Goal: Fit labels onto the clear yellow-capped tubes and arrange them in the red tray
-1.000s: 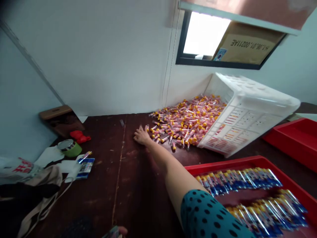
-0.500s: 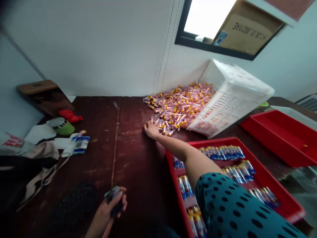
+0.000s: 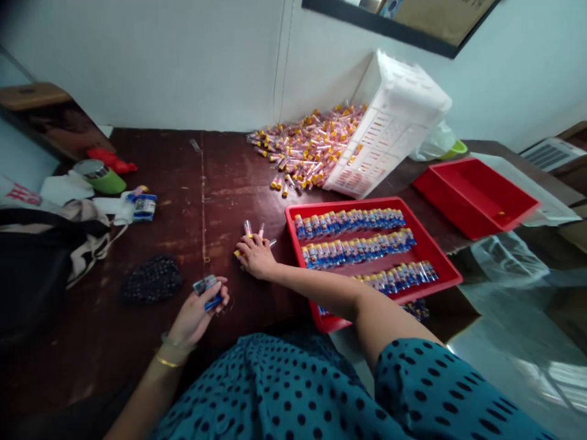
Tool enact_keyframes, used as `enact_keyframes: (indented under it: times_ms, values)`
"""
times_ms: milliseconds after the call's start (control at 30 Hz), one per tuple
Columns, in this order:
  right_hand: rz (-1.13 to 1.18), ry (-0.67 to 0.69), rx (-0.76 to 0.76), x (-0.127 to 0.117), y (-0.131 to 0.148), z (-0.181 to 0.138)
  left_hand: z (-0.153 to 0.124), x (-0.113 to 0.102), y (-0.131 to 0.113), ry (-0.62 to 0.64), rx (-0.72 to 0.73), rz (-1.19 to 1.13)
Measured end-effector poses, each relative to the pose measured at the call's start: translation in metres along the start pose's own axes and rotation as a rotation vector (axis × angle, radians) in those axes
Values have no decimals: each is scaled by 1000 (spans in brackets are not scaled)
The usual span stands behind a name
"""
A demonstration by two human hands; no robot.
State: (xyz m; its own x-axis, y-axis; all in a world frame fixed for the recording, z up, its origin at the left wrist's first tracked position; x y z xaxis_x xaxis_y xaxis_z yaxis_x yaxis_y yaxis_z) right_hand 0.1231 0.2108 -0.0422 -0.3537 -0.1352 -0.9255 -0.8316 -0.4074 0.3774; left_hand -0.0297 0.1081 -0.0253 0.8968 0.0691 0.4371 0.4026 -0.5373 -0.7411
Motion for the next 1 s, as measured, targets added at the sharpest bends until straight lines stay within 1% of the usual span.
enact_keyframes:
  times_ms: [133, 200, 267, 333, 400, 467, 500, 567, 600, 667, 733, 800, 867, 933, 1000]
  values:
    - [222, -54, 72, -45, -33, -25, -6, -2, 18, -9, -15, 13]
    - [293, -40, 79, -60, -40, -43, -9, 1, 27, -13, -23, -7]
    - [256, 55, 32, -57, -30, -71, -12, 5, 34, -18, -29, -14]
    - [144, 146, -13, -42, -12, -101, -15, 9, 39, -31, -21, 9]
    - [56, 183, -12, -28, 2, -125, -19, 11, 40, -39, 2, 44]
    - [59, 178, 2, -22, 9, -135, -24, 12, 40, -33, 23, 61]
    - [123, 167, 1, -23, 10, -136, -26, 13, 40, -21, 29, 61]
    - [365, 117, 26, -32, 4, -131, -28, 13, 39, 2, 27, 43]
    - [521, 64, 60, -40, -1, -127, -29, 13, 39, 6, 21, 34]
    - [797, -83, 153, -59, -16, -119, -27, 11, 39, -10, 14, 31]
    - [928, -238, 239, -77, -29, -114, -25, 9, 38, -40, 21, 56]
    - [959, -323, 288, -92, -38, -112, -22, 8, 36, -59, 45, 78]
    - [894, -337, 316, -102, -43, -111, -20, 9, 33, -50, 61, 78]
    - [766, -292, 343, -105, -46, -108, -17, 10, 31, -23, 52, 61]
    - [638, -211, 315, -99, -43, -100, -14, 11, 31, -2, 32, 48]
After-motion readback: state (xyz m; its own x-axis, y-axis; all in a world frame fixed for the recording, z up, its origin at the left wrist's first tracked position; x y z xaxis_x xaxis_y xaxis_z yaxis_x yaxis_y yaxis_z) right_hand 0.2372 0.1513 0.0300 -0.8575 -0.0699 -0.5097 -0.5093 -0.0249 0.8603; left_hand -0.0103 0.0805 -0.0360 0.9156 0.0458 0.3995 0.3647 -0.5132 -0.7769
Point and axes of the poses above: each hand's wrist, its own z-axis towards the middle knuckle, its own x-axis out of the palm, y = z × x, the point moved 5 cm from there along z, towards the middle knuckle, and after that the axes turned 2 degrees about -x, right-handed, at the moved point
